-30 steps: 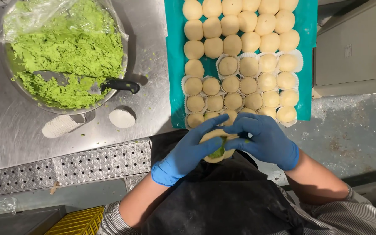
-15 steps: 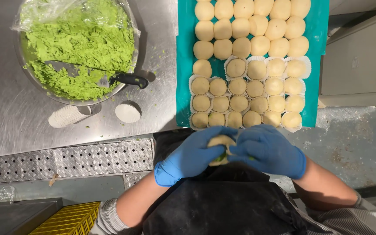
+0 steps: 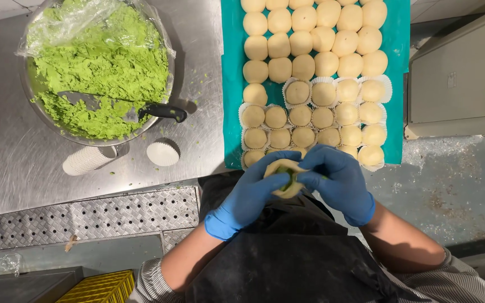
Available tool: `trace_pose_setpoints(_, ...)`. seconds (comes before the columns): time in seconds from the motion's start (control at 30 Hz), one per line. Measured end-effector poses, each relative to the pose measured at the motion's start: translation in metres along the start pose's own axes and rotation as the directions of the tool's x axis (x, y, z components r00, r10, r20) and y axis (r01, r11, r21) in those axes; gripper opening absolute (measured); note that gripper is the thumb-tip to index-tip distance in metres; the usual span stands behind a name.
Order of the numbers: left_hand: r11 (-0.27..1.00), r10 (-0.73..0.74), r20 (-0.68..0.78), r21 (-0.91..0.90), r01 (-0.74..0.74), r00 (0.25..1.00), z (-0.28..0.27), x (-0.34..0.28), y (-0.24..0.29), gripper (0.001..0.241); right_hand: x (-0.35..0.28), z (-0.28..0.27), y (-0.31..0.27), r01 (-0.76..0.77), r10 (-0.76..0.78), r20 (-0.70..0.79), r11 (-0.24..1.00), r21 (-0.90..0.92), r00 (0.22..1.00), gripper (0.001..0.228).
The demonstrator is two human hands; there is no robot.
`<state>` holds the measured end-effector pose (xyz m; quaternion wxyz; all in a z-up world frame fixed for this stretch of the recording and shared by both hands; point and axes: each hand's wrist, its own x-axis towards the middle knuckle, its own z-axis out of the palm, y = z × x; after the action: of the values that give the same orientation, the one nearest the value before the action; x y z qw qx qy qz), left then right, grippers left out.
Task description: Filling small dough balls with green paste and placing them into paper liners on a tray.
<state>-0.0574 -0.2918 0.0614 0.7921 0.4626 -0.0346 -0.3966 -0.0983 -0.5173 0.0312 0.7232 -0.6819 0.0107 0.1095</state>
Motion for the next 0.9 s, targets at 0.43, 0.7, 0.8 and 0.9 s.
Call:
trace_pose_setpoints(0.43, 0.871, -0.016, 0.005, 0.491, 0.012, 1.0, 0.001, -0.002, 0.008, 0.044, 0.002, 0.001, -0.045, 0.517, -0.351, 0.381, 0.64, -0.569, 0.855, 0.028)
trace_pose_setpoints(0.7, 0.955, -0.25, 0.02, -0.162, 0.25, 0.968, -0.002, 0.001, 0.009, 0.051, -0.001, -0.005, -0.005, 0.228, -0.244, 0.067, 0.73, -0.644, 0.968, 0.027)
trace_pose_setpoints(0.8, 0.983, -0.103, -0.033, -0.158, 0.097, 0.994, -0.003, 0.004, -0.014, 0.051, 0.002, 0.003, -0.007, 0.225, -0.271, 0.001, 0.795, -0.563, 0.963, 0.021)
trace_pose_setpoints(0.9, 0.972, -0.156, -0.111, -0.196, 0.132, 0.981, 0.012, 0.001, 0.009, 0.049, 0.015, 0.009, -0.032, 0.265, -0.25, 0.092, 0.86, -0.437, 0.964, 0.033)
